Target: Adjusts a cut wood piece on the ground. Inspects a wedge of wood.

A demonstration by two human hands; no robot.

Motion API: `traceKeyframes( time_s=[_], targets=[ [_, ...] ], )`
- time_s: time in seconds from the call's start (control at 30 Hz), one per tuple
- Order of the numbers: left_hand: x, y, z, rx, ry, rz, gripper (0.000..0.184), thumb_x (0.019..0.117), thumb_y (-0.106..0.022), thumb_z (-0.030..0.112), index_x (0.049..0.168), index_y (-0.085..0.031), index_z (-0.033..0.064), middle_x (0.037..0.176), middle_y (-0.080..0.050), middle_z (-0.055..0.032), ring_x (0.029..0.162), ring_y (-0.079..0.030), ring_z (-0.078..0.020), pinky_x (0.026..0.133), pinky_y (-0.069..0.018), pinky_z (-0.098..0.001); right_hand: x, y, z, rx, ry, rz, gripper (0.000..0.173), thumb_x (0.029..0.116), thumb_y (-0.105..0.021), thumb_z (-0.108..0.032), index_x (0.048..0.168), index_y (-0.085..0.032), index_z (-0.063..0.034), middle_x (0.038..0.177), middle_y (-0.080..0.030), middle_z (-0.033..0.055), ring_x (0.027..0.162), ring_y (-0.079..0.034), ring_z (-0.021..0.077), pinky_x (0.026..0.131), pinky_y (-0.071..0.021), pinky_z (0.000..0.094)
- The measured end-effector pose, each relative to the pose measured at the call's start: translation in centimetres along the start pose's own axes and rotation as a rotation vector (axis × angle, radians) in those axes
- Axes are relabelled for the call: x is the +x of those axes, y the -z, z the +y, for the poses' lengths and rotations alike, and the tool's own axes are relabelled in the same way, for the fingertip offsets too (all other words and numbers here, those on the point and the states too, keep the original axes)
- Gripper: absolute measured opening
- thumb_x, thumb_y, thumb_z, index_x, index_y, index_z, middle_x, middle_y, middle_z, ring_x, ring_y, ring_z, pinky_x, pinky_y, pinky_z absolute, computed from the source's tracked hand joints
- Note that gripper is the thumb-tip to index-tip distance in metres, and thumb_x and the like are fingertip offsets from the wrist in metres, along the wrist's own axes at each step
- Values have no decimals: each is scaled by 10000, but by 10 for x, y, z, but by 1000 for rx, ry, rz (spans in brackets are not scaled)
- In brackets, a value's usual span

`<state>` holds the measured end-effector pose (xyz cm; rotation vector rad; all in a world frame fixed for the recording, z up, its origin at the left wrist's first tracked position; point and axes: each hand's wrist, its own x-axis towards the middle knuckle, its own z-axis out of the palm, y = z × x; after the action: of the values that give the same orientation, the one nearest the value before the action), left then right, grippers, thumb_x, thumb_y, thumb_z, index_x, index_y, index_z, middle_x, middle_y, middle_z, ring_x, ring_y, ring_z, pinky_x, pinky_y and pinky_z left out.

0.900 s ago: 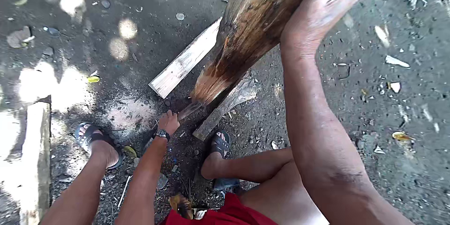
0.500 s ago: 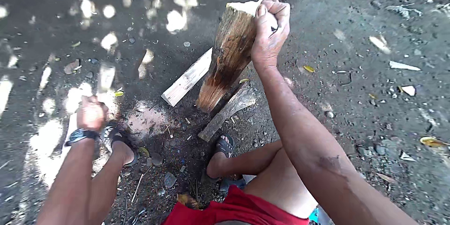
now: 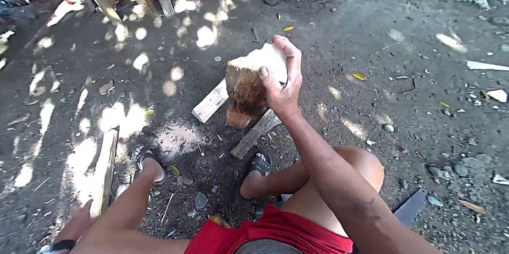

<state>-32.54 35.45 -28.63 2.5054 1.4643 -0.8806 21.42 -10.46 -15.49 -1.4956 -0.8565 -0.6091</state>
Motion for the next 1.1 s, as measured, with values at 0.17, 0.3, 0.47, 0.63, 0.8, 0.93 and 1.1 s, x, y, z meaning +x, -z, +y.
traceKeyframes(
  time_s=[0.17, 0.3, 0.47, 0.63, 0.8, 0.93, 1.1],
  targets=[
    [-42, 121, 55, -242, -218, 196, 678, 968, -686, 455, 1489, -515, 57, 1387, -560, -335, 1292, -523, -546, 1051, -375, -758, -34, -4, -48, 71, -42, -200, 1080, 917, -654, -611, 1590, -164, 78, 1532, -477, 216, 1398, -510, 274, 1161, -461, 463],
    [-124, 160, 168, -521, -532, 299, 523, 989, -691, 271, 1450, -556, 63, 1361, -620, -217, 1145, -651, -393, 991, -487, -646, -69, -4, -72, 89, -6, -247, 1135, 880, -693, -640, 1579, -178, 90, 1514, -482, 236, 1364, -538, 289, 1134, -486, 463],
    [-186, 123, 296, -721, -998, 310, 699, 927, -755, 267, 1551, -450, 188, 1483, -553, -51, 1211, -639, -194, 956, -585, -444, -92, -7, -81, 68, 83, -237, 1075, 866, -684, -677, 1547, -312, 66, 1488, -505, 251, 1368, -526, 322, 1142, -467, 484],
    [-190, 111, 363, -1014, -1131, 445, 710, 910, -779, 216, 1538, -459, 136, 1507, -541, -57, 1288, -597, -218, 1013, -554, -455, -89, -10, -83, 45, 48, -280, 1024, 892, -638, -681, 1515, -376, 88, 1490, -488, 261, 1391, -497, 313, 1163, -439, 456],
    [-188, 121, 376, -1094, -1165, 610, 313, 961, -708, 146, 1251, -666, 35, 1086, -737, -96, 977, -716, -167, 899, -594, -373, -61, -27, -80, 179, 44, -219, 821, 954, -658, -453, 1493, -414, 116, 1424, -571, 251, 1327, -569, 282, 1148, -461, 429],
    [-208, 110, 371, -1080, -1103, 818, 388, 925, -773, 163, 1272, -675, 23, 1100, -751, -90, 1007, -732, -159, 936, -615, -382, -45, -23, -85, 355, 91, -297, 752, 1007, -571, -448, 1444, -453, 152, 1360, -619, 261, 1252, -633, 290, 1088, -530, 440],
    [-223, 90, 360, -1067, -1023, 844, 421, 925, -777, 169, 1303, -658, 26, 1133, -743, -72, 1056, -717, -144, 965, -604, -368, -52, -25, -87, 420, 25, -384, 842, 999, -544, -539, 1480, -413, 139, 1406, -599, 247, 1306, -601, 296, 1126, -505, 459]
  ],
)
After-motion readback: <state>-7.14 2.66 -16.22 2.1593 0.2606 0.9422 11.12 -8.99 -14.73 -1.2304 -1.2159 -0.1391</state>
